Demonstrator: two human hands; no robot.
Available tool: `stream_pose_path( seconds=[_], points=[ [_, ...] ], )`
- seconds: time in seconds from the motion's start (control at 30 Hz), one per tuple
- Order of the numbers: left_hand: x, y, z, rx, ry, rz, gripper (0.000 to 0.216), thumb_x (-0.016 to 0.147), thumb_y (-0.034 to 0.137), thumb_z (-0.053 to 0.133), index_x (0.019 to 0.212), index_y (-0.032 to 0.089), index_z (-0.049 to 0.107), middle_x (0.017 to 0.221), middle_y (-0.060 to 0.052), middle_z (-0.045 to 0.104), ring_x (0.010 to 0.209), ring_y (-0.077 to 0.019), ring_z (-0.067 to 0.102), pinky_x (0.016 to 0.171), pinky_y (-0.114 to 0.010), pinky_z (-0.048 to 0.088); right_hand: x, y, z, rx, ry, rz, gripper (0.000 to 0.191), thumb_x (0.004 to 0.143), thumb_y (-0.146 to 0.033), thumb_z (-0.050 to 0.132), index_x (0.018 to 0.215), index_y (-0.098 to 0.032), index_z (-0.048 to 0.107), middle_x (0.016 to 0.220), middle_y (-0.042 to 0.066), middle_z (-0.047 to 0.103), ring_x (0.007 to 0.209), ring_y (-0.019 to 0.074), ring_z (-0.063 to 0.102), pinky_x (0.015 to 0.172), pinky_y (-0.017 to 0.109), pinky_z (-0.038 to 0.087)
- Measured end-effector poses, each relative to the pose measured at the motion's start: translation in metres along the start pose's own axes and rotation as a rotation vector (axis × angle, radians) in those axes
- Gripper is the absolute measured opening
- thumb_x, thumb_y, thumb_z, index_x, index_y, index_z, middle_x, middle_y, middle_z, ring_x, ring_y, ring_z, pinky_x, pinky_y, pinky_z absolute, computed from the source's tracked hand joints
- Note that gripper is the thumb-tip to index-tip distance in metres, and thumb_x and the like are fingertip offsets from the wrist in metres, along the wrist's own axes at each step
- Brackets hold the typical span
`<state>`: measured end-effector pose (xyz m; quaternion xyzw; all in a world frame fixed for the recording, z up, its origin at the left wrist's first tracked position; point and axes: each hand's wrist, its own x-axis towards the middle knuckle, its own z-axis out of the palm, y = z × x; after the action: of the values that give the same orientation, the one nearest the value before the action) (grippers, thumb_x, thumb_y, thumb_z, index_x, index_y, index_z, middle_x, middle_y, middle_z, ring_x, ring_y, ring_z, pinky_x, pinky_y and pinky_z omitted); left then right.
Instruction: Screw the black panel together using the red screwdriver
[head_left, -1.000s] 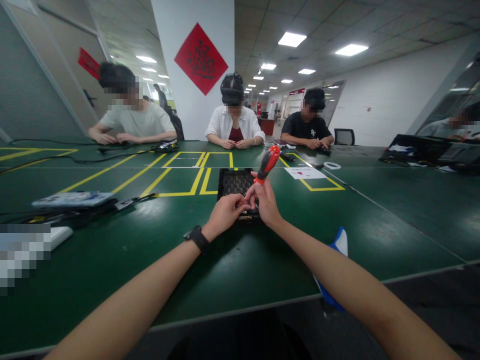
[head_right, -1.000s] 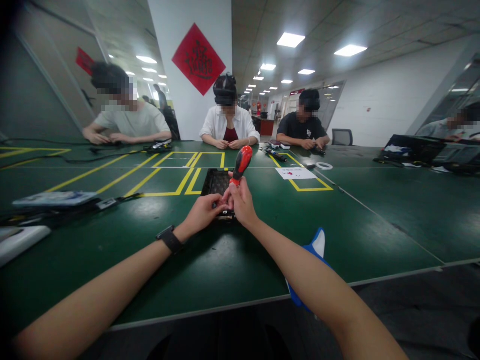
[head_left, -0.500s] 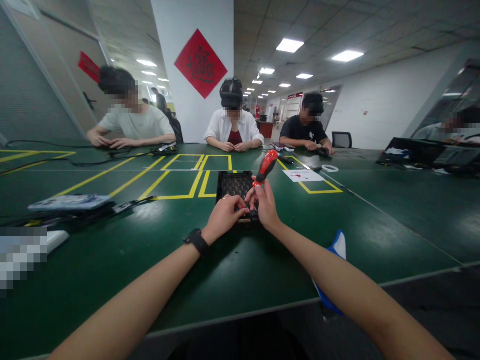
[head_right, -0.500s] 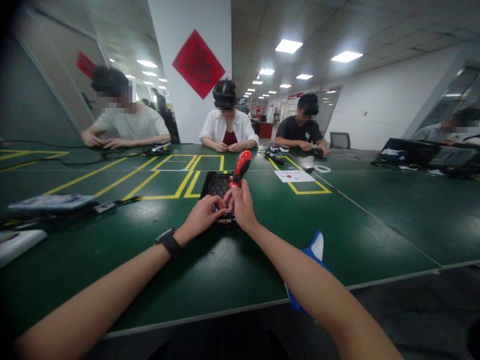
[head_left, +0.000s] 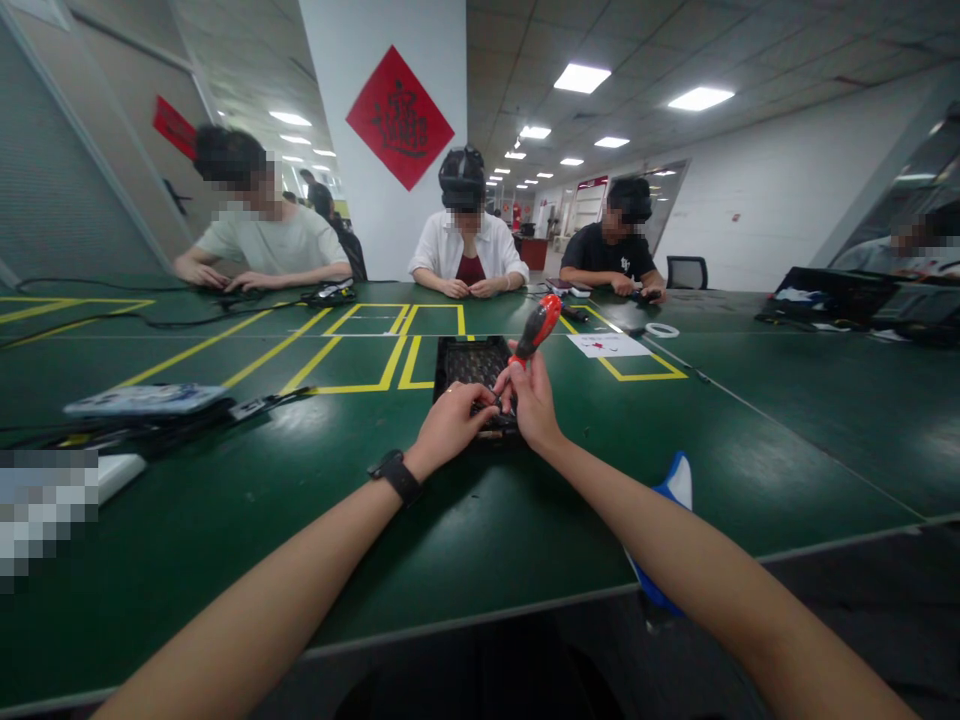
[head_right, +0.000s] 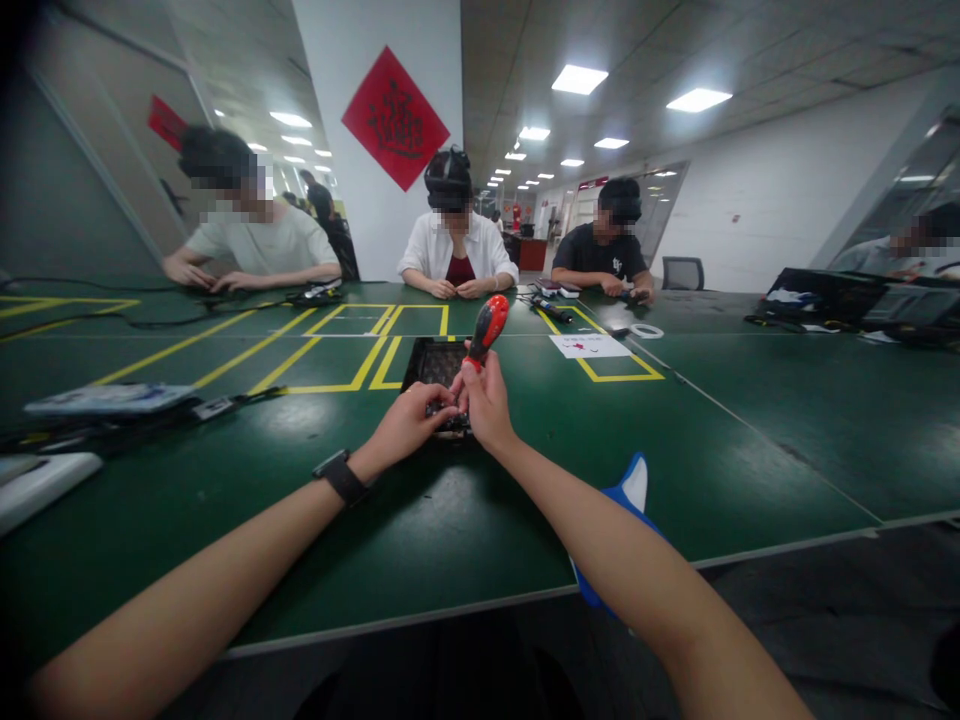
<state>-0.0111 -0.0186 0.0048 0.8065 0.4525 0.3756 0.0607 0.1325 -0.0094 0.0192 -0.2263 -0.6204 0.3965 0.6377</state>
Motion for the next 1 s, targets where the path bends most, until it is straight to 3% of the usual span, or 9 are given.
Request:
stream_pose_path(
  seconds=[0.17, 0.5, 0.8, 1.0],
  points=[
    [-0.0004, 0.0006, 0.001, -0.002, 0.01, -0.025, 0.012, 0.078, 0.03, 0.061, 0.077, 0.018, 0.058, 0.079, -0.002, 0.062, 0.076, -0.0168, 0.054, 0.069, -0.028, 0.041, 0.0, -0.0014, 0.0005, -0.003, 0.014, 0.02, 0.038, 0.087, -0.046, 0.044, 0.117, -0.023, 0.04, 0.066, -0.006, 0.055, 0.039, 0.0031, 0.042, 0.039, 0.016, 0.035],
    [-0.0004, -0.0017, 0.0015, 0.033, -0.025, 0.037, 0.013, 0.085, 0.023, 0.049, 0.085, 0.018, 0.061, 0.079, -0.004, 0.06, 0.075, -0.0167, 0.054, 0.07, -0.028, 0.041, 0.0016, 0.0017, -0.0022, 0.046, -0.076, 0.024, 0.036, 0.09, -0.044, 0.04, 0.116, -0.021, 0.043, 0.067, -0.004, 0.058, 0.038, 0.0032, 0.041, 0.039, 0.017, 0.032],
    [-0.0009, 0.001, 0.0009, -0.026, -0.003, -0.059, 0.017, 0.077, 0.034, 0.062, 0.075, 0.018, 0.06, 0.076, -0.002, 0.064, 0.07, -0.0151, 0.057, 0.064, -0.026, 0.041, 0.0015, 0.0004, -0.0016, 0.024, -0.056, 0.031, 0.036, 0.088, -0.046, 0.042, 0.115, -0.022, 0.043, 0.066, -0.006, 0.056, 0.037, 0.0028, 0.039, 0.038, 0.015, 0.033],
    [-0.0008, -0.0005, 0.0003, -0.052, -0.031, -0.029, 0.014, 0.082, 0.026, 0.054, 0.087, 0.019, 0.065, 0.087, -0.004, 0.068, 0.079, -0.0165, 0.061, 0.072, -0.027, 0.044, 0.0028, 0.0045, -0.0045, 0.06, -0.035, 0.036, 0.037, 0.09, -0.046, 0.037, 0.119, -0.023, 0.041, 0.068, -0.005, 0.057, 0.038, 0.0034, 0.04, 0.038, 0.016, 0.032]
  ],
)
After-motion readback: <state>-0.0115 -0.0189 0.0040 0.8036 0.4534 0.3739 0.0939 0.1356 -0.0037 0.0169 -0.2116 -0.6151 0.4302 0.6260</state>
